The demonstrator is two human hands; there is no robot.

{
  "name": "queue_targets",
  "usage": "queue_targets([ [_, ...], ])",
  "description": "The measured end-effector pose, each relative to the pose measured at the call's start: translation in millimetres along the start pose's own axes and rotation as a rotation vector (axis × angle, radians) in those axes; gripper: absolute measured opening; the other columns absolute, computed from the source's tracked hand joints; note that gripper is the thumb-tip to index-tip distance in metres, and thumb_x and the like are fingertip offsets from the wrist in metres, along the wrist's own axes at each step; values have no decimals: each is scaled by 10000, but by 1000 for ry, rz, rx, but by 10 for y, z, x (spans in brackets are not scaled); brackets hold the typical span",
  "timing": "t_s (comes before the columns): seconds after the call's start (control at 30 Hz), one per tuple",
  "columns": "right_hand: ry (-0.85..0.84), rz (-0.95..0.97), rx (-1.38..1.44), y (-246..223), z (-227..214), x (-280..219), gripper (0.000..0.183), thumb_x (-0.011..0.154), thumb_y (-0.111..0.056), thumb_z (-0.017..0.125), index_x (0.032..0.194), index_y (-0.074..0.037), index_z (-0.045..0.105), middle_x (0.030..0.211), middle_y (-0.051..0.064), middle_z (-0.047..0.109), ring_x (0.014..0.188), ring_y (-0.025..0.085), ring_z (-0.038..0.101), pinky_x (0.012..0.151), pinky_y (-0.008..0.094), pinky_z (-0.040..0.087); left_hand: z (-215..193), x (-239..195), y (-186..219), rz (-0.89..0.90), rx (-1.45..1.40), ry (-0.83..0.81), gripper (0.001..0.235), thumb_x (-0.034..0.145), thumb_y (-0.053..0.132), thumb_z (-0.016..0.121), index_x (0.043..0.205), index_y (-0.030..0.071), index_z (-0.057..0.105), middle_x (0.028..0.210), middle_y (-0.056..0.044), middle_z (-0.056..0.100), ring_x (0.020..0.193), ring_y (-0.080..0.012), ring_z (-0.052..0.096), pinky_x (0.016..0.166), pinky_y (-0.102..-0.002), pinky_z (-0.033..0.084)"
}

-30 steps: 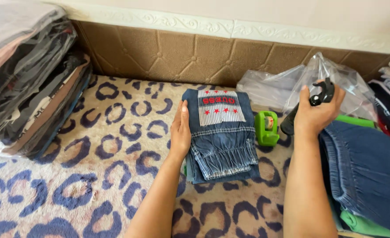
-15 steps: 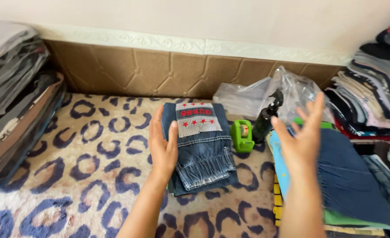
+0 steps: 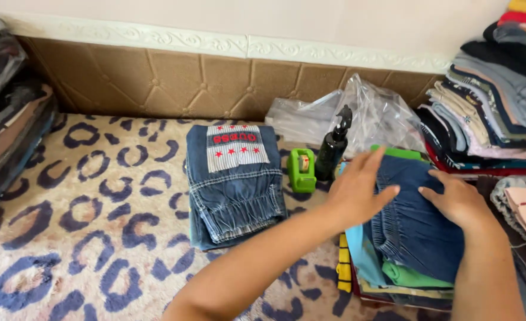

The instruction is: Folding and stacking various items of clothing including shorts and jeans on a padded surface

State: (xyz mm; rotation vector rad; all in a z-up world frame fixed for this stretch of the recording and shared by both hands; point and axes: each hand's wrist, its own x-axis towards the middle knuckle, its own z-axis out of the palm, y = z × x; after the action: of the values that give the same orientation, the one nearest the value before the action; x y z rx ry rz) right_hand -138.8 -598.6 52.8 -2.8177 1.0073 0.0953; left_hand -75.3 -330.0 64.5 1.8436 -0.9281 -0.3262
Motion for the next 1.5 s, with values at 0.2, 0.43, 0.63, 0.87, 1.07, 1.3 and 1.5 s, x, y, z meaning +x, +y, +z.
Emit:
queue_targets([
  [0.2,239,-80,155,430,264,131,876,740,-537,759,1498,-139,573,1413,241,611,1287,411,570,1069,482,421,823,1476,-622,359,551,75,692,890,432,662,1459,80,482,1374,-188,606,1250,-413,599,969,-548,514],
  [0.43,313,-9,702,651,304,50,784,680,-214,891,1427,-161,658,1102,119,723,1012,194,660,901,326,465,765,1840,-159,52,694,-211,657,836,687,552,1249,199,704,1303,-122,660,1242,-392,540,947,-619,455],
  [0.63,485,-251,929,499,199,-254,396,782,-60,863,1157,-141,766,772,10,686,685,69,553,668,215,486,800,1950,-73,180,-32,-345,629,643,555,875,1145,186,789,1162,-134,788,1202,-387,689,1042,-509,534],
  [0.87,393,-212,1108,459,26,-464,272,818,-104,868,1015,-92,680,912,-59,626,846,28,542,740,190,486,657,1898,293,556,145,-360,316,711,498,796,783,209,693,716,55,695,703,-102,633,646,-304,441],
  [1.07,168,44,935,359,-401,-1028,402,697,-110,889,1060,38,799,988,66,712,915,190,624,808,347,493,134,1352,924,507,264,-239,238,778,436,752,945,267,740,918,57,811,888,-185,775,699,-358,531],
  [1.3,275,-207,1243,525,-143,-744,556,914,-128,617,1462,-107,527,1312,75,606,1094,228,599,1008,433,520,-1176,426,1264,918,60,103,191,932,369,643,854,201,594,770,69,604,714,-65,584,666,-260,440],
  [1.5,71,-852,1637,-168,-483,8,232,1047,-381,645,1275,-344,672,1436,-109,640,1522,106,547,1246,372,528,-2105,-653,1145,849,241,269,97,1021,156,673,1020,144,578,935,35,591,842,-96,560,735,-264,466],
])
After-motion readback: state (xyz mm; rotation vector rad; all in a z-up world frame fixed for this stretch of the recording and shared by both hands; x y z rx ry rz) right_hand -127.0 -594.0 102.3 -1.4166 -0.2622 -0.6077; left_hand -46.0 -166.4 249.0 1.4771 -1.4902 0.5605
